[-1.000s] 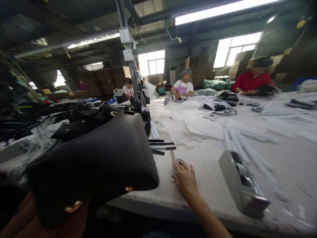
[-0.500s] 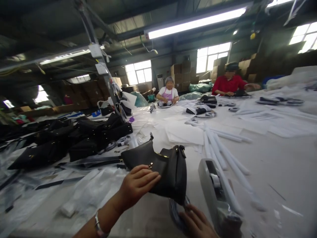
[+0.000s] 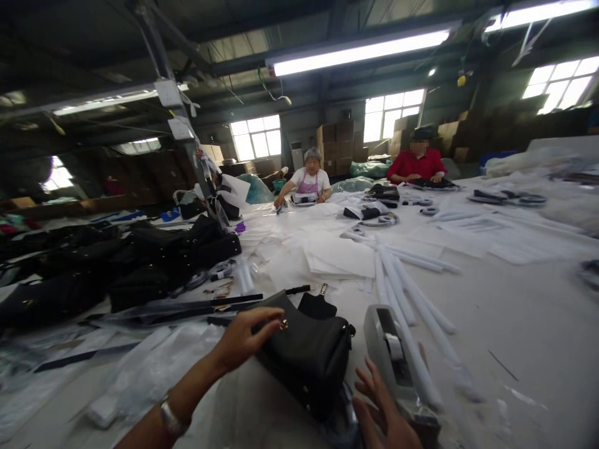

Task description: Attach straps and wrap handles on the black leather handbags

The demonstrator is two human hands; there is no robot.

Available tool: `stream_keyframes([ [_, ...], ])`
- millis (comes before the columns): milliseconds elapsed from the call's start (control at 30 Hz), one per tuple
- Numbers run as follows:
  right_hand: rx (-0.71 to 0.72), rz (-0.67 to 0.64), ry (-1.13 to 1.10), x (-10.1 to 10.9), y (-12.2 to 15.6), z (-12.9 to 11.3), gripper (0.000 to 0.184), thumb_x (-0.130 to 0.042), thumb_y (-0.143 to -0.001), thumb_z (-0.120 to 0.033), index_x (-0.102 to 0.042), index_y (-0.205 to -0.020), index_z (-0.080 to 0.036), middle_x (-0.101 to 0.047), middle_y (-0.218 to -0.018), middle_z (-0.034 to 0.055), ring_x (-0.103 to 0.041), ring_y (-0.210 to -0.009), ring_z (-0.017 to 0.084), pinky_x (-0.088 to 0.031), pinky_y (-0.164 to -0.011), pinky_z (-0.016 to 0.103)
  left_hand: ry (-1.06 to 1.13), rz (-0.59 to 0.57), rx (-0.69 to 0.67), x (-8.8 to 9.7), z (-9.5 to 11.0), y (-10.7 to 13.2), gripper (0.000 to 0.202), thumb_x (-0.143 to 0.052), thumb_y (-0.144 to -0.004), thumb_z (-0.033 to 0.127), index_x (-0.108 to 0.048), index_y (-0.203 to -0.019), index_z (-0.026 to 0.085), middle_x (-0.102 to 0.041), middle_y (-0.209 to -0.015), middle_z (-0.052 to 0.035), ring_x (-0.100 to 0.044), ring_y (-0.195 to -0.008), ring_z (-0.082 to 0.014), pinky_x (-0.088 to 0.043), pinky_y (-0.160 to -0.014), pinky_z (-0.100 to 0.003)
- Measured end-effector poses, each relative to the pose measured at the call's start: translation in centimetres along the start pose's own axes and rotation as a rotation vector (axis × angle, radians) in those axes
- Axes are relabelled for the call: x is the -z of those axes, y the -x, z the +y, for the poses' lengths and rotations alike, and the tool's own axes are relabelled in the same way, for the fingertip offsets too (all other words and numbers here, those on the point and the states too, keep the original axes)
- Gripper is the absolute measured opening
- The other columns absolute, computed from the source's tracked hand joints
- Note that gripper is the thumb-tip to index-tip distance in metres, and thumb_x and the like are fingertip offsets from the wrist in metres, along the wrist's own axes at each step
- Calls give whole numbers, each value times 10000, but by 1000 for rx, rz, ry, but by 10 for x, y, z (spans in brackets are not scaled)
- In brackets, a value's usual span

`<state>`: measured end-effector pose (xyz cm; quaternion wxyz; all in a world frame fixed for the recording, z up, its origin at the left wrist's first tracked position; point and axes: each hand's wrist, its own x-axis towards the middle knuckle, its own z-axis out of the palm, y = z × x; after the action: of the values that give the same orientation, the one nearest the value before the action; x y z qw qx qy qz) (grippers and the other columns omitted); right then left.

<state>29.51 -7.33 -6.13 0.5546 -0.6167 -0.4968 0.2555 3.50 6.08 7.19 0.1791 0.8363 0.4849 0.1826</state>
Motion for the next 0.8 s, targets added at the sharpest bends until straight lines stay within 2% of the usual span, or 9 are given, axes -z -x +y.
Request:
stream_keyframes([
  [33, -54, -37, -26, -4, -9, -12, 682, -454, -928, -547, -315, -1516, -231, -659, -1283, 111, -681, -1085, 275, -588, -878, 364, -75, 16, 98, 3, -3, -21, 395, -412, -984, 463, -606, -1267, 268, -642, -1314, -31, -561, -1245, -201, -417, -1071, -303],
  [100, -135, -133, -7, -12, -27, -34, 783, -465, -903, -603, -202, -1550, -247, -621, -1336, 121, -660, -1123, 295, -543, -944, 426, -124, 7, 181, 1, -11, -63, 430, -438, -975, 459, -575, -1303, 216, -573, -1388, -99, -478, -1323, -268, -349, -1123, -397],
  [167, -213, -202, 49, -19, -44, -48, 856, -478, -876, -648, -143, -1560, -256, -591, -1366, 143, -634, -1158, 325, -472, -1011, 492, -148, -64, 256, -10, -23, -96, 443, -546, -934, 448, -573, -1281, 174, -586, -1338, -142, -539, -1243, -304, -406, -1061, -496],
  [233, -300, -208, 42, -23, -56, -53, 910, -489, -848, -681, -107, -1563, -268, -586, -1367, 157, -600, -1200, 348, -455, -1005, 522, -152, -130, 321, -22, -35, -115, 402, -601, -919, 388, -571, -1251, 163, -600, -1274, -117, -602, -1123, -270, -493, -954, -499],
  [333, -403, -171, -158, -28, -62, -55, 952, -591, -789, -648, -107, -1551, -346, -566, -1396, 127, -568, -1242, 331, -542, -872, 444, -130, -136, 383, -29, -50, -121, 349, -606, -924, 332, -573, -1228, 164, -600, -1237, -98, -621, -1053, -239, -537, -884, -455],
  [433, -488, -171, -334, -34, -60, -63, 985, -639, -783, -568, -64, -1551, -347, -614, -1339, 119, -624, -1174, 304, -564, -806, 398, -48, -68, 380, -18, -62, -114, 324, -604, -926, 327, -585, -1206, 166, -612, -1212, -91, -630, -1022, -227, -549, -858, -429],
  [533, -520, -180, -453, -43, -57, -81, 1011, -675, -778, -466, -41, -1553, -326, -660, -1274, 93, -676, -1076, 283, -549, -864, 418, 70, 75, 319, 6, -67, -100, 295, -601, -927, 340, -608, -1155, 152, -640, -1143, -79, -647, -957, -209, -561, -815, -400],
  [700, -271, -250, -361, -56, -55, -107, 1076, -757, -715, -391, -80, -1549, -340, -558, -1390, 130, -582, -1220, 305, -461, -1005, 461, 241, 363, 182, 38, -54, -43, 300, -402, -1008, 284, -617, -1181, 167, -698, -941, -45, -668, -717, -142, -557, -684, -292],
  [800, -99, -302, -223, -57, -56, -103, 1036, -706, -753, -420, -53, -1552, -328, -558, -1385, 136, -553, -1257, 302, -447, -1023, 455, 278, 488, 104, 36, -40, 9, 294, -445, -983, 308, -674, -1137, 205, -719, -1021, -60, -682, -894, -182, -539, -815, -297],
])
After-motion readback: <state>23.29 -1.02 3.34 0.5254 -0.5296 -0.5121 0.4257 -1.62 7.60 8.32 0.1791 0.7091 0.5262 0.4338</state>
